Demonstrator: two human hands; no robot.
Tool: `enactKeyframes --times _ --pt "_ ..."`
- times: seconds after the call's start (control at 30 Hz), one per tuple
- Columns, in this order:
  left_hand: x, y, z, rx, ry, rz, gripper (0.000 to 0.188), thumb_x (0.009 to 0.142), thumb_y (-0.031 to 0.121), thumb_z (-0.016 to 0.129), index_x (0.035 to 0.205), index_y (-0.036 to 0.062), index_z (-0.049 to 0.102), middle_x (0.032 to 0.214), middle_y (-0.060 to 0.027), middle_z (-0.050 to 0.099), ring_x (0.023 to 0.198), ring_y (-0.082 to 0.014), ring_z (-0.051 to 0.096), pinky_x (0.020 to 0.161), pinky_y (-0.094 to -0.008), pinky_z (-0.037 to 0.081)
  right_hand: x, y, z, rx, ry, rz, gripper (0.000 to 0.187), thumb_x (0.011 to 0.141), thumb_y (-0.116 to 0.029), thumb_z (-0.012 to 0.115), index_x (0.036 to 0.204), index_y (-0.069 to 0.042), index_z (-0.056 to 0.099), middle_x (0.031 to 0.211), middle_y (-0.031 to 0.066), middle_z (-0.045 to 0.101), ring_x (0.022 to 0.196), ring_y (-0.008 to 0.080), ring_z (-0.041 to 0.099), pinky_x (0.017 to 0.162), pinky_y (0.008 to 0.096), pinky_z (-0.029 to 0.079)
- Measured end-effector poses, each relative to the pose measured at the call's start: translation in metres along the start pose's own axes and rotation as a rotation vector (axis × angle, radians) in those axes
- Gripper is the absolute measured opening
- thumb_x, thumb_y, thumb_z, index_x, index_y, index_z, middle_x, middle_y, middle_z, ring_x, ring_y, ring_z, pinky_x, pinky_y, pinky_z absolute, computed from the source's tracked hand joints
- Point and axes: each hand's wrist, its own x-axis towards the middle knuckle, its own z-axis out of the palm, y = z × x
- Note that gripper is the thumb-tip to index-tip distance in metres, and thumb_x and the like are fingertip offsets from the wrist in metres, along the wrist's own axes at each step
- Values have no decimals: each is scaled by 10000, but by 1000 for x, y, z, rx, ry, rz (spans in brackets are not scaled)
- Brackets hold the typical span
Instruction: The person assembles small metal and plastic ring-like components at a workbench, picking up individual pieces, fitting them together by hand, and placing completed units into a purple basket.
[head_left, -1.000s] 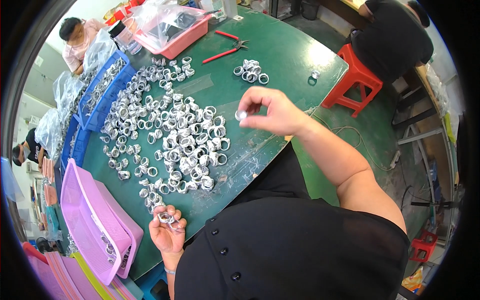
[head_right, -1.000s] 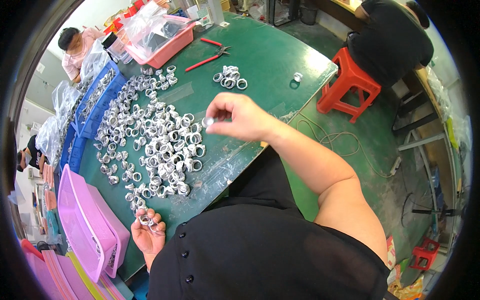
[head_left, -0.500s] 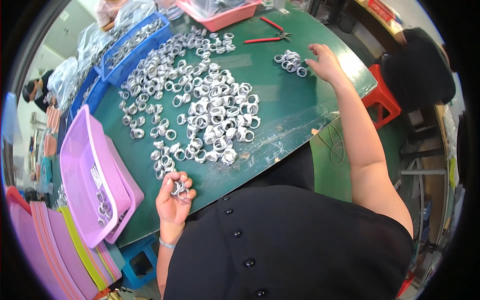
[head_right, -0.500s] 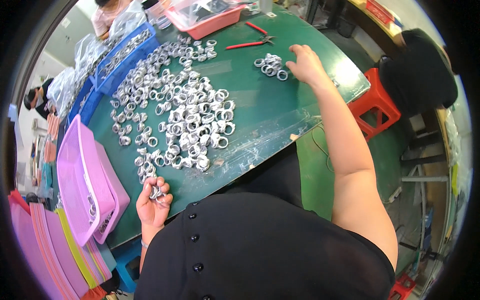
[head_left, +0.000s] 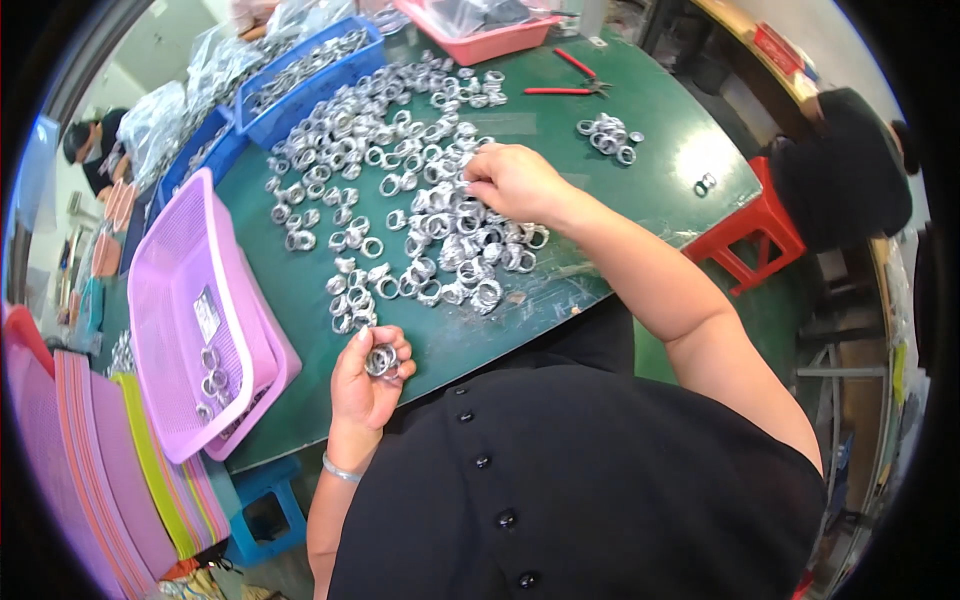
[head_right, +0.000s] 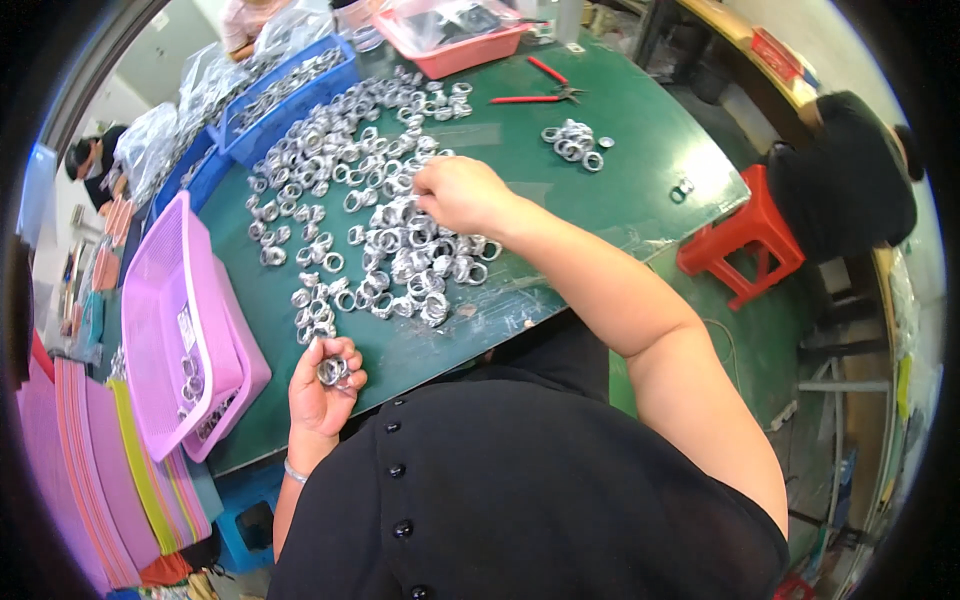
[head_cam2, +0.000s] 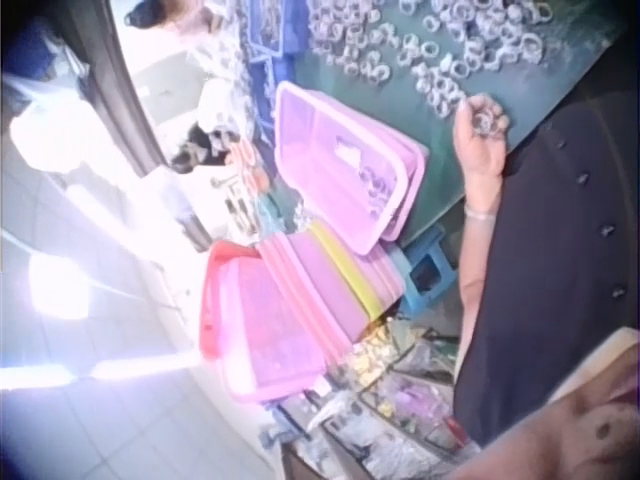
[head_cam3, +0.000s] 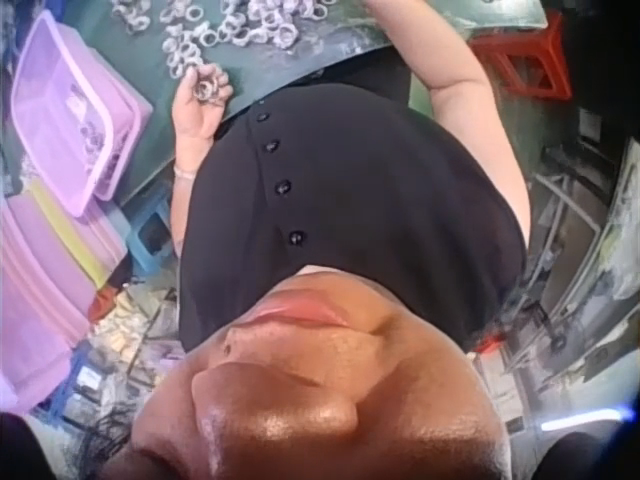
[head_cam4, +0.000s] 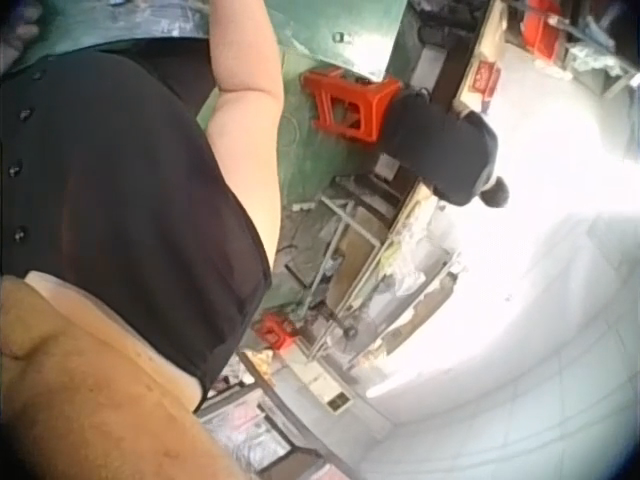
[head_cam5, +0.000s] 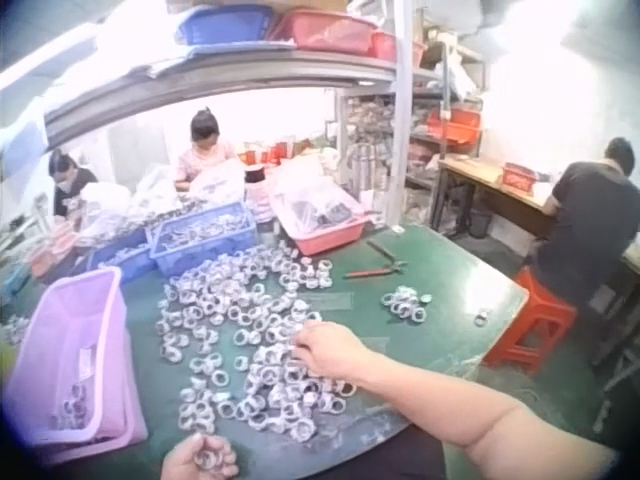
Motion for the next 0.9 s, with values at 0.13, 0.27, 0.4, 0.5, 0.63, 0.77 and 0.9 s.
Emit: enactKeyframes --times 0.13,0.27,0.4,0.5,0.63,0.77,0.9 --pt "-2 3 2 144 7 -2 217 908 215 464 931 17 552 722 -58 521 618 -144 488 503 -240 386 0 -28 -6 379 2 41 140 749 -123 637 834 -14 613 757 93 608 692 171 578 644 289 459" --pt "3 0 21 303 52 24 220 910 212 469 1011 28 536 700 -32 525 586 -108 482 491 -217 380 -18 -64 -4 792 -138 104 119 757 -82 650 850 -11 623 755 25 602 696 79 544 643 235 447" --pt "8 1 35 324 -26 53 209 909 202 475 1033 45 535 719 -30 543 595 -103 503 491 -205 387 -30 -86 -6 908 -234 104 120 780 -91 644 860 -5 617 770 16 582 710 72 538 650 227 445" --pt "7 1 35 290 1 67 196 907 183 477 1039 52 536 730 -32 555 606 -110 522 496 -209 401 -32 -96 2 1041 -247 97 162 755 -137 647 828 6 631 705 43 623 650 80 545 612 240 451" --pt "6 3 41 253 -28 50 168 907 162 474 987 32 546 738 -41 568 616 -119 529 507 -223 404 -34 -94 7 1161 -302 234 134 810 -123 619 869 -3 617 775 14 611 718 57 538 654 211 445" --pt "6 2 38 234 -67 22 160 900 177 496 940 37 563 737 -44 578 623 -117 534 510 -227 402 -36 -98 1 1237 -355 377 147 817 -166 626 858 -24 624 718 -17 589 612 40 503 565 182 416" --pt "5 4 30 178 -68 19 169 899 193 499 942 45 567 739 -36 581 630 -115 537 523 -228 407 -35 -109 3 1263 -332 383 139 812 -148 616 845 -14 630 726 2 599 624 57 504 576 204 420"
